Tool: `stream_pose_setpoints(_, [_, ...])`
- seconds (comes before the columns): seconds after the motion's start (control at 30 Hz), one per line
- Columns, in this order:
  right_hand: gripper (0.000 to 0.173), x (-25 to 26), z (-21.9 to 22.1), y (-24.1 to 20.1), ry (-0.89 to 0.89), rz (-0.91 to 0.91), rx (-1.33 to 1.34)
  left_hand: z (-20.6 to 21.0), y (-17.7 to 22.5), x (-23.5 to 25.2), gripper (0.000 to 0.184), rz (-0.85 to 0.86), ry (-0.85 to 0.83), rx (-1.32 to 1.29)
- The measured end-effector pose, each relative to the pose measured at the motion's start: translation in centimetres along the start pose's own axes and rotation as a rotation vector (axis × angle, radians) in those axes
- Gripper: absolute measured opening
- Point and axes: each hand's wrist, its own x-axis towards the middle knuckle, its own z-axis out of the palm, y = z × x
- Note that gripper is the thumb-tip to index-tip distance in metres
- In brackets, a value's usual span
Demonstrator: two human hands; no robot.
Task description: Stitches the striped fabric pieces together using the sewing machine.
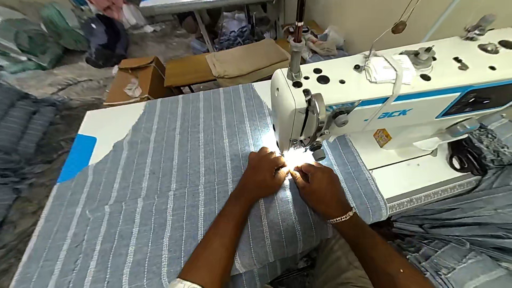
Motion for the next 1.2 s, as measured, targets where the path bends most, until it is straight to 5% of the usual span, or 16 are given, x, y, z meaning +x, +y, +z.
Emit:
stream_pose_setpoints(0.3, [0.019, 0.0, 0.3, -1.3, 0.042, -0.108, 0.211, -0.5, -1.8, -0.2, 0.027, 0.059, 0.054, -0.356])
stream_pose_setpoints(0.53, [0.018, -0.5, 1.0, -1.2, 0.076, -0.065, 0.332, -0.7, -1.3, 0.0, 0.027, 0.015, 0.009, -0.212])
stream_pose_setpoints(0.77, [0.027, -1.2, -0.5, 0.3, -0.152, 0.126, 0.107, -0.1, 1.2, -0.2, 0.025, -0.099, -0.006, 0.136])
stream_pose_setpoints(0.93, [0.031, -0.6, -0.5, 0.6, -0.159, 0.125, 0.143, 1.8, 4.6, -3.2, 0.038, -0.268, -0.013, 0.315])
stream_pose_setpoints(1.07, [0.030, 1.4, -0.3, 0.6, -0.183, 0.111, 0.135, 2.2, 3.4, -2.7, 0.045, -0.264, -0.014, 0.304])
stream_pose_setpoints(1.2, [0.032, 0.3, -5.2, 3.1, -0.271, -0.036, 0.072, 2.1, 3.2, -2.2, 0.052, -0.273, -0.022, 0.290])
